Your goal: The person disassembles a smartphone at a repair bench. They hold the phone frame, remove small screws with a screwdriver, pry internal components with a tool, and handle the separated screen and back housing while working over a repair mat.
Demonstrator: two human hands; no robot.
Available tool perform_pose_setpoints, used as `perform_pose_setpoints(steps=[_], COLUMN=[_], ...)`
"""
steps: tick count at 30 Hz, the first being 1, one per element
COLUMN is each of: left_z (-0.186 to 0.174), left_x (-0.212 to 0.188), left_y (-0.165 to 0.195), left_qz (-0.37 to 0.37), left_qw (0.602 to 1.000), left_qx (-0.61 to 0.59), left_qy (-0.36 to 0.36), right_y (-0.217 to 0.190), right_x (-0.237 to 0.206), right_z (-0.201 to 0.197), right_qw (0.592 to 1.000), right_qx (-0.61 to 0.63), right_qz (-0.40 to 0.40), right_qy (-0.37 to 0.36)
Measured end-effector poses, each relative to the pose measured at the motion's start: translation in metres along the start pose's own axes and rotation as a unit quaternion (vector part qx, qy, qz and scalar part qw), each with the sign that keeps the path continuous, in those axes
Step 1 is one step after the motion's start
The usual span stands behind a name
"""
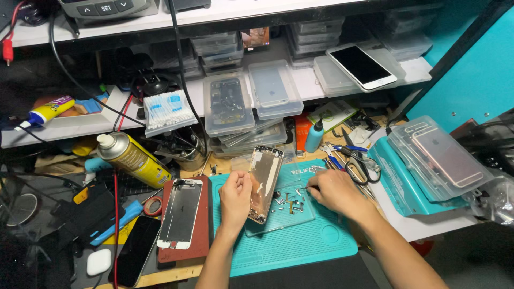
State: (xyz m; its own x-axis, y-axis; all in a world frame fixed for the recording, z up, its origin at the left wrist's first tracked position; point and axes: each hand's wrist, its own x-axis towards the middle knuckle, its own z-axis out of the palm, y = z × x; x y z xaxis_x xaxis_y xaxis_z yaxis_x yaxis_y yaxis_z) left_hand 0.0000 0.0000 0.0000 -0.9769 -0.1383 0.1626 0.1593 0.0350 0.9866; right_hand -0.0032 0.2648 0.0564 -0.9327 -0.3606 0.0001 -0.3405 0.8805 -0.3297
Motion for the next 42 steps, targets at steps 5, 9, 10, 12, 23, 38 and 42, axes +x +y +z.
perform_pose_setpoints(steps=[5,9,10,12,23,38,42], left_z=[-0.005,-0.009,-0.009,-0.011,-0.018,-0.024,-0.026], left_x=[-0.001,-0.003,-0.003,-0.002,-0.001,-0.003,-0.002], left_y=[0.005,0.010,0.011,0.012,0.003,0.003,0.007], left_qz=[-0.001,-0.028,-0.024,-0.017,-0.006,-0.022,0.002], left_qw=[1.000,0.999,1.000,1.000,1.000,0.999,1.000], left_qx=[-0.014,-0.013,-0.017,-0.024,-0.011,-0.024,-0.012], left_qy=[-0.001,-0.008,-0.009,-0.010,0.007,0.003,0.006], right_y=[-0.012,-0.013,-0.013,-0.013,-0.018,-0.022,-0.030], right_x=[0.004,0.004,0.004,0.005,0.003,0.007,0.000], right_z=[-0.003,-0.006,-0.006,-0.006,-0.007,0.016,-0.015], right_qw=[0.998,0.997,0.998,0.998,0.998,0.988,0.992], right_qx=[-0.050,-0.059,-0.055,-0.048,-0.035,-0.103,-0.045], right_qz=[-0.016,-0.030,-0.030,-0.029,-0.045,-0.098,-0.079], right_qy=[0.026,0.033,0.028,0.018,0.030,0.062,0.083])
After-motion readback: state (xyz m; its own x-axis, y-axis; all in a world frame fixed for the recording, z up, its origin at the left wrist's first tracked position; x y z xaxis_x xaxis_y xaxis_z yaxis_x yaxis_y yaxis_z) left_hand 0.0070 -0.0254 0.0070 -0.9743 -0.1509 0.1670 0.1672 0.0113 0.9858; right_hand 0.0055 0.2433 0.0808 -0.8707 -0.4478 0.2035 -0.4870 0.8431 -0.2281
